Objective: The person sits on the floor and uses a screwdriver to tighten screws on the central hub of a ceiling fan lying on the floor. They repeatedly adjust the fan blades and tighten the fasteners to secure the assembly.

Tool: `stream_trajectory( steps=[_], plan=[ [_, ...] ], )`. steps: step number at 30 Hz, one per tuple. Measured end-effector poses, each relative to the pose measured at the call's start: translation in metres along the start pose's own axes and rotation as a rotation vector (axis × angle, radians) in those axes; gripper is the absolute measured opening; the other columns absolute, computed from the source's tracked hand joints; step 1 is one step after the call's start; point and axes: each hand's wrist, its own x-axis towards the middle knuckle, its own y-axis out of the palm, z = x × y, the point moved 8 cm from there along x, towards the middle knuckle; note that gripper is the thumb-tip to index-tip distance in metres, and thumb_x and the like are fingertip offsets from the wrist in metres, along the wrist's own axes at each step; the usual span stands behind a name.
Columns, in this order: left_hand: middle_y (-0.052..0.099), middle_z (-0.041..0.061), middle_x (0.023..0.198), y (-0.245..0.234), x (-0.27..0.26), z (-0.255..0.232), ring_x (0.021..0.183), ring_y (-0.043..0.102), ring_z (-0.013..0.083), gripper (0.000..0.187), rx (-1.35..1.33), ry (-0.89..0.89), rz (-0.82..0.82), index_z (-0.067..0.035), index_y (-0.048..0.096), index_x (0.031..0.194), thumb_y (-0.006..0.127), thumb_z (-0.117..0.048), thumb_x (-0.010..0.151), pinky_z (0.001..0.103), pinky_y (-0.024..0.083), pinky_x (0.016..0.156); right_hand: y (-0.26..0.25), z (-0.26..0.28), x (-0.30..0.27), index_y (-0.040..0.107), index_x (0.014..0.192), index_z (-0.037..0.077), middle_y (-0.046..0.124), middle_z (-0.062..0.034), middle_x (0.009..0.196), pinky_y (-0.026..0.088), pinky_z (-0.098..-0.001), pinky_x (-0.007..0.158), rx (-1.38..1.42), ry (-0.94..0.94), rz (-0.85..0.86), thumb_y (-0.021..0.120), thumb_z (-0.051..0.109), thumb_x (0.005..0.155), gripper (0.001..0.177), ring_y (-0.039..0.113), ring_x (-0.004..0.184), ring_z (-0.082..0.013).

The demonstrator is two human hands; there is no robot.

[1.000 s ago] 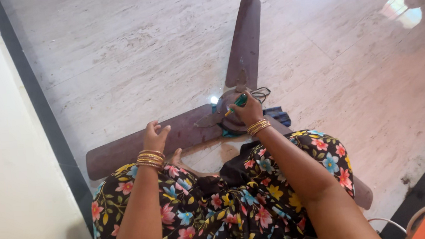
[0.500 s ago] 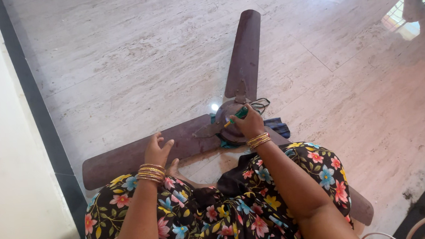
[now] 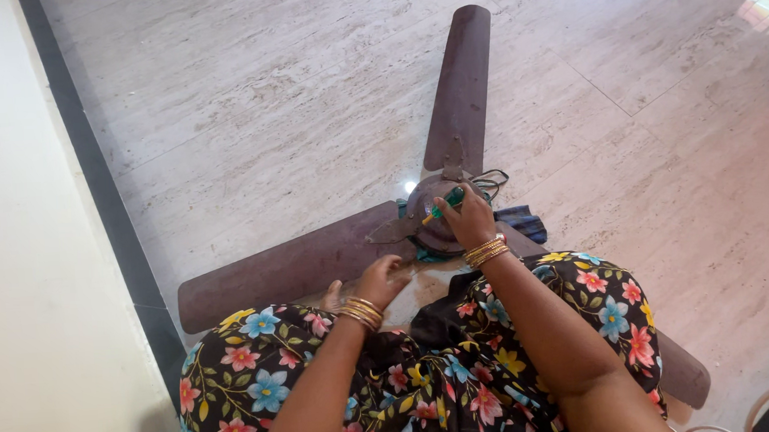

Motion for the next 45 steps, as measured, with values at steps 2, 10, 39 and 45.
stream_trajectory(
  steps=[2,10,39,45],
  plan=[
    [0.067,0.018,0.13,0.038,-0.001,-0.006,0.122,0.064,0.0331,0.064,0.006,0.089,0.066,-0.003,0.063,0.129,0.08,-0.045,0.083,0.044,0.05,0.103,0.001,-0.002,0.0,0.063,0.11,0.001,0.073,-0.0188,0.093,0.055,-0.047,0.079,-0.025,0.008,0.003,0.07,0.054,0.092,0.056,0.071,0.089,-0.0373],
    [0.045,0.018,0.157,0.144,0.021,0.03,0.145,0.04,0.0367,0.091,0.193,0.072,0.187,-0.01,0.052,0.149,0.046,-0.078,0.089,0.05,0.028,0.118,-0.006,0.007,-0.006,0.063,0.114,0.001,0.074,-0.0185,0.099,0.056,-0.0448,0.079,-0.003,-0.062,-0.052,0.074,0.049,0.089,0.055,0.071,0.091,-0.0361],
    [0.07,0.021,0.12,0.166,0.001,0.06,0.113,0.066,0.0382,0.053,0.415,-0.228,0.502,-0.007,0.072,0.115,0.054,-0.054,0.097,0.048,0.051,0.098,-0.226,-0.195,-0.142,0.07,0.128,0.02,0.074,-0.0007,0.109,0.056,-0.0312,0.083,0.129,0.41,0.399,0.077,0.023,0.081,0.047,0.066,0.1,-0.0102],
    [0.071,0.02,0.116,0.152,-0.006,0.062,0.11,0.067,0.0379,0.049,0.436,-0.223,0.44,-0.008,0.072,0.112,0.057,-0.052,0.096,0.048,0.051,0.096,-0.209,-0.218,-0.123,0.075,0.108,0.01,0.076,-0.0125,0.093,0.059,-0.0388,0.071,-0.13,0.592,0.339,0.075,0.026,0.093,0.022,0.069,0.081,-0.0215]
  ],
)
